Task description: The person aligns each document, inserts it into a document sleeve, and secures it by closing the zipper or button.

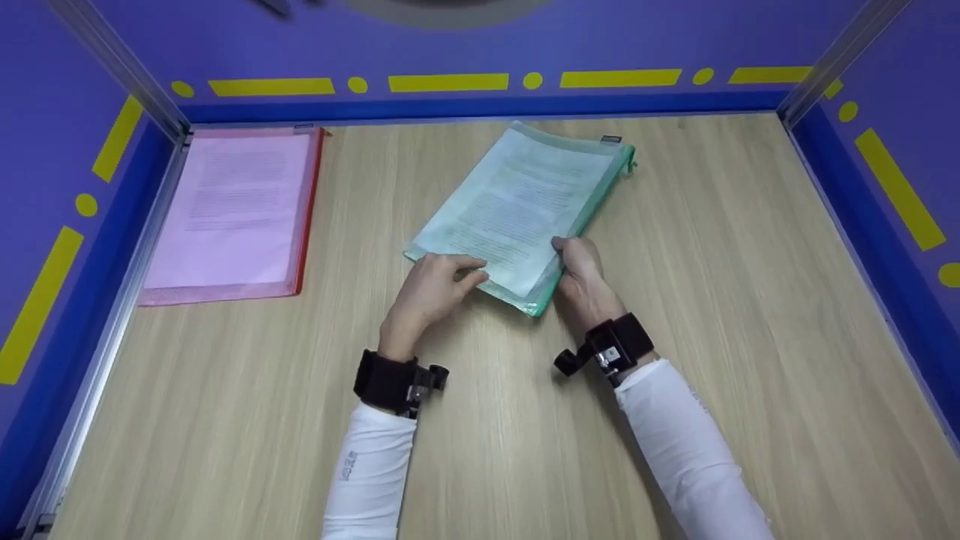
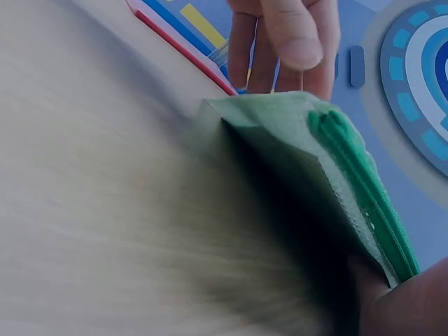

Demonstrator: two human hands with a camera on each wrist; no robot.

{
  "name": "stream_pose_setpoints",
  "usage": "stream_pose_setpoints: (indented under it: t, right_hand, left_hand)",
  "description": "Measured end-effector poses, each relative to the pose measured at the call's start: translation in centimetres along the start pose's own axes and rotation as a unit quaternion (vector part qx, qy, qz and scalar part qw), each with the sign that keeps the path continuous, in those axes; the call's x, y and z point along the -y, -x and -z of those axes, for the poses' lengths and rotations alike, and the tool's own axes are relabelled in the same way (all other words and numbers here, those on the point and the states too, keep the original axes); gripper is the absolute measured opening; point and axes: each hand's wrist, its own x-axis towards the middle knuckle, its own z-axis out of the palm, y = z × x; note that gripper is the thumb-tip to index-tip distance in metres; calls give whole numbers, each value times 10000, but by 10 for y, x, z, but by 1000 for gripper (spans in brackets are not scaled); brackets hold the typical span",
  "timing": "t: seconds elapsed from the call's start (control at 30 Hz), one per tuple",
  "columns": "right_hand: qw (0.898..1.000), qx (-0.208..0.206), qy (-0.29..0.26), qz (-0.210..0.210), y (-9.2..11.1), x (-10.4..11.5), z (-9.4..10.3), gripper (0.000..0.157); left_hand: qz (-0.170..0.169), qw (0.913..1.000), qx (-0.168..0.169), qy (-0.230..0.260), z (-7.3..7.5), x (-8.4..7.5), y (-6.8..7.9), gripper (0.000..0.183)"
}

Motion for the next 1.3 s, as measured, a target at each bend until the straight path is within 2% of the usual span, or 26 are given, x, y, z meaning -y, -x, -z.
stream_pose_setpoints:
  t: [0.13,0.23,0.4,0.53,0.67,0.8,0.93,1.03,1.2,1.3]
  right_hand:
    - [9997,216,71,64,0,0,8,44]
    - [9992,297,213,180,0,2,13,42]
    - [9977,358,511,264,-1,6,19,42]
    - [9959,717,503,203,-1,9,22,46]
    - [9922,1144,451,184,2,13,21,48]
    - [9882,1385,595,271,3,18,18,47]
    - [9856,1376,904,396,5,21,17,45]
    - [9826,1346,1200,441,8,22,16,46]
    - [9745,1479,1561,648,13,24,16,50]
    - [9655,1727,1744,870,17,26,17,58]
  left_hand:
    - [278,9977,-565,249,3,19,-2,35]
    - [515,9954,-785,164,7,33,-8,48]
    - [1078,9915,-726,72,21,51,-19,61]
    - [1441,9861,-720,415,29,58,-25,65]
    - [1675,9804,-700,772,30,58,-28,67]
    - [1739,9761,-442,1224,28,56,-30,62]
    - [1708,9616,-356,2117,28,54,-28,51]
    - [1659,9496,-523,2608,29,52,-25,42]
    - [1493,9477,-912,2669,30,48,-20,33]
    - [1555,9431,-1186,2690,31,47,-18,33]
